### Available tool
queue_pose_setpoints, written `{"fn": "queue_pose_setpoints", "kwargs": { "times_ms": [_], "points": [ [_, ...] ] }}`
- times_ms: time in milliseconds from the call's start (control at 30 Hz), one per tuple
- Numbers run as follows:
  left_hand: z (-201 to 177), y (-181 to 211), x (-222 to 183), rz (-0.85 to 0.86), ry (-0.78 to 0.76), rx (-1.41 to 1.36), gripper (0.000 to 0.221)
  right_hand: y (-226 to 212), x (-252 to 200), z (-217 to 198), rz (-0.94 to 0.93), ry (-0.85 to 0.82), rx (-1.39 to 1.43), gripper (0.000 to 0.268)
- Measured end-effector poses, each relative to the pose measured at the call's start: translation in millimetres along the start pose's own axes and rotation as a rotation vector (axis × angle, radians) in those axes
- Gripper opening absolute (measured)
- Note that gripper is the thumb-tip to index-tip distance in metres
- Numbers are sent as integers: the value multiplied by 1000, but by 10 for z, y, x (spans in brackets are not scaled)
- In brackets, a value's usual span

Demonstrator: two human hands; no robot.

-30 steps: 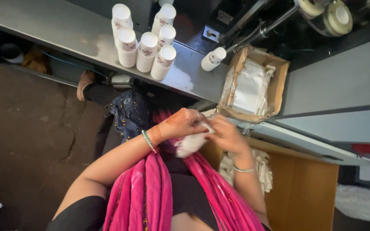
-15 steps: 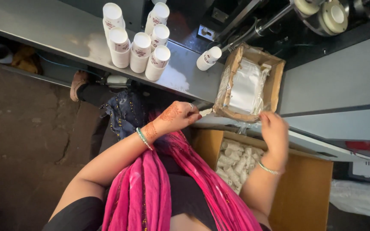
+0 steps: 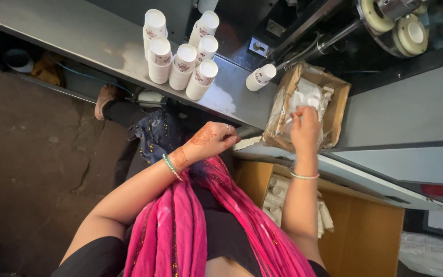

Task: Placing stacks of manufactured paper cups into clear plastic sleeves for packaging.

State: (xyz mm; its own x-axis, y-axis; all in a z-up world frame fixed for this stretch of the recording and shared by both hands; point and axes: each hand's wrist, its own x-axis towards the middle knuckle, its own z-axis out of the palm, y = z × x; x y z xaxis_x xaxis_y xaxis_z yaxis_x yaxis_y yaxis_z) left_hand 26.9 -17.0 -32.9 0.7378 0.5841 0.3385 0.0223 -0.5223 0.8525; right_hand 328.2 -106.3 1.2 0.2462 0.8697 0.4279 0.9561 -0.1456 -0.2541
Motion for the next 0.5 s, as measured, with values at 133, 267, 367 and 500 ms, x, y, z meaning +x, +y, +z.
{"fn": "queue_pose_setpoints", "kwargs": {
  "times_ms": [133, 267, 367, 500],
  "points": [
    [42, 61, 122, -90, -55, -96, 27, -79, -130, -243, -11, 99, 684, 11],
    [84, 35, 278, -202, -24, -181, 30, -503, -215, -343, 56, -109, 1537, 11],
    [161, -70, 296, -187, 40, -379, 30, -704, -306, -172, 116, -189, 1616, 14],
    [124, -190, 233, -240, 105, -812, 27, -1088, -375, 28, 55, -241, 1558, 14]
  ]
}}
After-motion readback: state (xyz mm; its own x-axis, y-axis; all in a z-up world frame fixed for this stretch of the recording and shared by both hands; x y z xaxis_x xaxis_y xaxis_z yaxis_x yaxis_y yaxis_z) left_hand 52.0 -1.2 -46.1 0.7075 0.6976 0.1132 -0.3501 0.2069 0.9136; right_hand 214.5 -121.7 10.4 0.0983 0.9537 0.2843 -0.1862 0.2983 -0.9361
